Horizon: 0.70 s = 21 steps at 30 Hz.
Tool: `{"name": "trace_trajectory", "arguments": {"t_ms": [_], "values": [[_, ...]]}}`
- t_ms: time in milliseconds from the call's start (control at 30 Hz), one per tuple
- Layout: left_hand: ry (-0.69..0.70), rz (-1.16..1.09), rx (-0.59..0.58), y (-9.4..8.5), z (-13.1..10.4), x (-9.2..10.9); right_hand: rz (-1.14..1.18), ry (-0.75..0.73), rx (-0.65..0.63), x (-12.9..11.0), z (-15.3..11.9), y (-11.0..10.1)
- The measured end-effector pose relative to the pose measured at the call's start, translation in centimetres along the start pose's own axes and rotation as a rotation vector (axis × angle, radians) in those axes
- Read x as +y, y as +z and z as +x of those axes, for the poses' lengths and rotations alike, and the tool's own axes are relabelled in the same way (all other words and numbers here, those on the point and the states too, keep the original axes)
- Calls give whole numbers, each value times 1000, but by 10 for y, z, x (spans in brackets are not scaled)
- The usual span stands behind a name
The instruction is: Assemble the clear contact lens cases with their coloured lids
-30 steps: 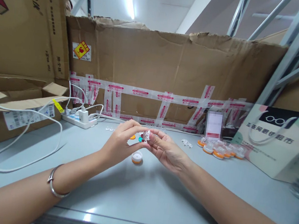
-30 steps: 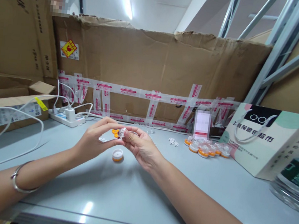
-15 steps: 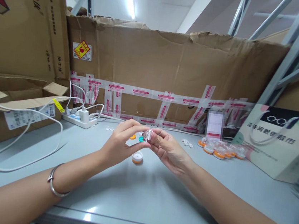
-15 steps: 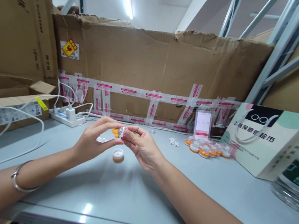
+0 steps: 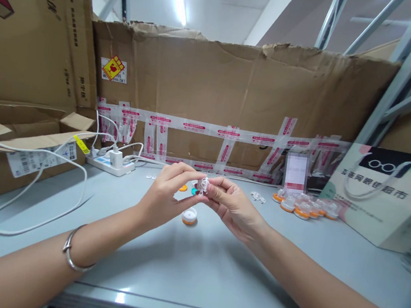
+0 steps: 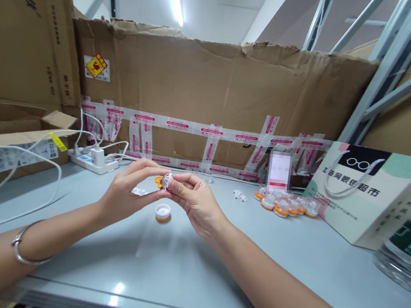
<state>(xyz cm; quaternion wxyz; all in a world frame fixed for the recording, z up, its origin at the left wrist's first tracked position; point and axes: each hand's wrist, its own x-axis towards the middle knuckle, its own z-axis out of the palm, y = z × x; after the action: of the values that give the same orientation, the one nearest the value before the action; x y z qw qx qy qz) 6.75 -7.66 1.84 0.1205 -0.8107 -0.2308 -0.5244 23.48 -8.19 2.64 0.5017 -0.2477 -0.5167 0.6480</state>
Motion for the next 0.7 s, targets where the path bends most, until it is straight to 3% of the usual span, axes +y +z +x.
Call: {"name": "trace_trajectory", "arguments": {"t_ms": [533, 700], "values": [[82, 108, 73, -1, 0, 3, 45, 36, -47, -1, -1, 3], [79, 109, 45, -1, 0, 3, 56, 48, -65, 0, -2, 2]]}}
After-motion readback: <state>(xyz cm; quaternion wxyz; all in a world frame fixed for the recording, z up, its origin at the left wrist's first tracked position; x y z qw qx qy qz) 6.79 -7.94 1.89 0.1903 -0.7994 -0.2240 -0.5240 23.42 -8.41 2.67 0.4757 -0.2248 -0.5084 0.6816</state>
